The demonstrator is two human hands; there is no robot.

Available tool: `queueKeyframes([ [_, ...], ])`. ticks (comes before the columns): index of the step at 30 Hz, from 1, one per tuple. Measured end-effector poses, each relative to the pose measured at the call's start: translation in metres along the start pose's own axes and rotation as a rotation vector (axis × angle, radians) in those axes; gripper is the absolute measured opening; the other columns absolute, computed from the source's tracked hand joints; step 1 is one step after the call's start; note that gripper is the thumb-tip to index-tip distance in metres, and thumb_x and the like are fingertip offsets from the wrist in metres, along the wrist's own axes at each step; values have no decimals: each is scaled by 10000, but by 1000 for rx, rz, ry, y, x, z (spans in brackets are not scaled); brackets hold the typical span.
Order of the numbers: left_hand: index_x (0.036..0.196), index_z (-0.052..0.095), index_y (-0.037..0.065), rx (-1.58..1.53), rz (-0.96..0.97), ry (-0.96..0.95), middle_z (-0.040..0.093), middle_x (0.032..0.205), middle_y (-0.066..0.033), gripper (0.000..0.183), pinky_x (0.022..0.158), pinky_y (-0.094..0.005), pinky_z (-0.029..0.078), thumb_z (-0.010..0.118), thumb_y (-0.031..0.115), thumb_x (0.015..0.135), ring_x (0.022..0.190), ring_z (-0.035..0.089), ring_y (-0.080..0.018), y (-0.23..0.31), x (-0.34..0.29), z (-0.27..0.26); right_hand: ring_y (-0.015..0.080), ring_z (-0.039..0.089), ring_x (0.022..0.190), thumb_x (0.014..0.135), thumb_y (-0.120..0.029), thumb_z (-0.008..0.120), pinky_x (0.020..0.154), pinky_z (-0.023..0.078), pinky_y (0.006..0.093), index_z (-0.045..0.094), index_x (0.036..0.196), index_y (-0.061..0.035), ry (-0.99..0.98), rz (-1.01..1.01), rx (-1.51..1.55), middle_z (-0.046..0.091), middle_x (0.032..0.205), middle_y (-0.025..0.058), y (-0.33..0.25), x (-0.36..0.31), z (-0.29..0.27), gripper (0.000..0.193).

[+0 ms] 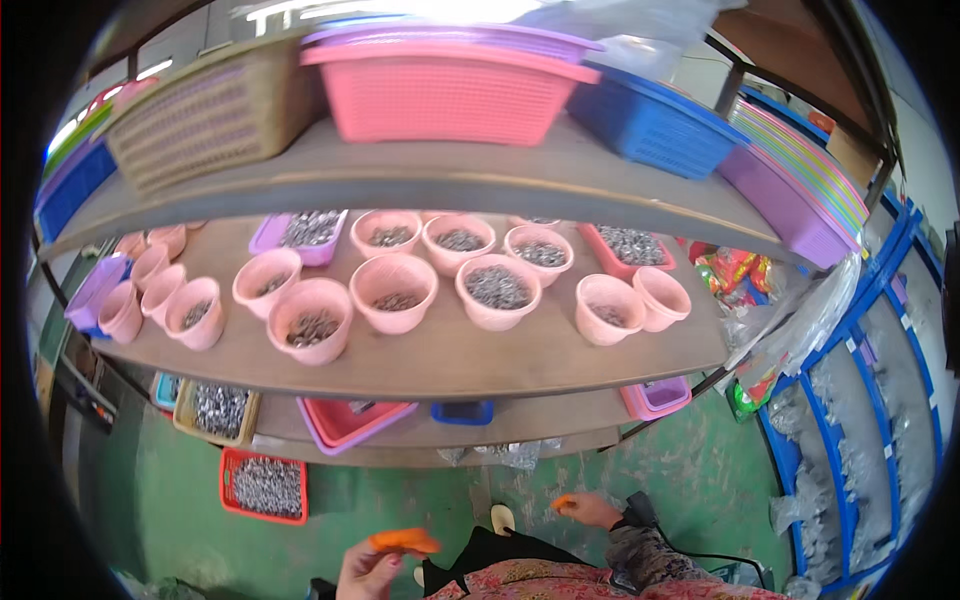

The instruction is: The recorder gathers small metal rings from containers and bags, then spreads them on a table to sort and inspect them.

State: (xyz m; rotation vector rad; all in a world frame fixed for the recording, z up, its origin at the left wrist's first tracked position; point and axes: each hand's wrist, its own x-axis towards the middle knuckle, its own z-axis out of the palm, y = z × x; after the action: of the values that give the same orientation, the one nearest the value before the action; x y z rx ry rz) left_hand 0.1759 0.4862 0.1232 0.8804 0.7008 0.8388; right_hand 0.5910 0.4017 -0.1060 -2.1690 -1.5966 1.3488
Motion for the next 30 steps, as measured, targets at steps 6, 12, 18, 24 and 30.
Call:
queueKeyframes([
  [6, 1223, 548, -54, 74, 66, 290, 629, 1130, -141, 371, 912, -317, 454, 563, 177, 933, 1062, 590, -208, -21, 13, -25, 119, 575, 980, 974, -196, 504, 853, 459, 267, 554, 1218, -33, 89, -392, 730, 629, 1058, 35, -120, 8, -124, 297],
  [12, 1238, 537, -45, -98, 114, 429, 616, 1159, -152, 363, 900, -322, 479, 559, 159, 939, 1028, 600, -209, -30, 43, 11, 186, 611, 762, 902, -167, 607, 672, 474, 293, 592, 1077, -19, 796, -581, 189, 640, 878, 100, -190, 90, -225, 231],
  [18, 1250, 532, -51, -170, 123, 545, 621, 1152, -146, 375, 875, -298, 489, 562, 156, 940, 955, 618, -183, -45, 43, 43, 335, 605, 818, 884, -157, 552, 754, 487, 387, 594, 1022, 3, 856, -725, -484, 620, 931, 198, -239, 166, -275, 215],
  [24, 1250, 534, -45, -169, 124, 654, 623, 1153, -137, 369, 878, -294, 485, 556, 159, 943, 965, 613, -182, -49, 39, 52, 332, 620, 812, 826, -194, 613, 710, 487, 427, 659, 907, -36, 782, -793, -479, 657, 895, 154, -238, 208, -267, 183],
  [30, 1240, 537, -46, -176, 144, 714, 613, 1171, -140, 351, 902, -310, 475, 545, 148, 947, 999, 602, -199, -49, 39, 51, 311, 631, 839, 797, -183, 661, 738, 494, 423, 671, 994, -68, 1190, -949, -440, 680, 927, 121, -175, 227, -272, 229],
])
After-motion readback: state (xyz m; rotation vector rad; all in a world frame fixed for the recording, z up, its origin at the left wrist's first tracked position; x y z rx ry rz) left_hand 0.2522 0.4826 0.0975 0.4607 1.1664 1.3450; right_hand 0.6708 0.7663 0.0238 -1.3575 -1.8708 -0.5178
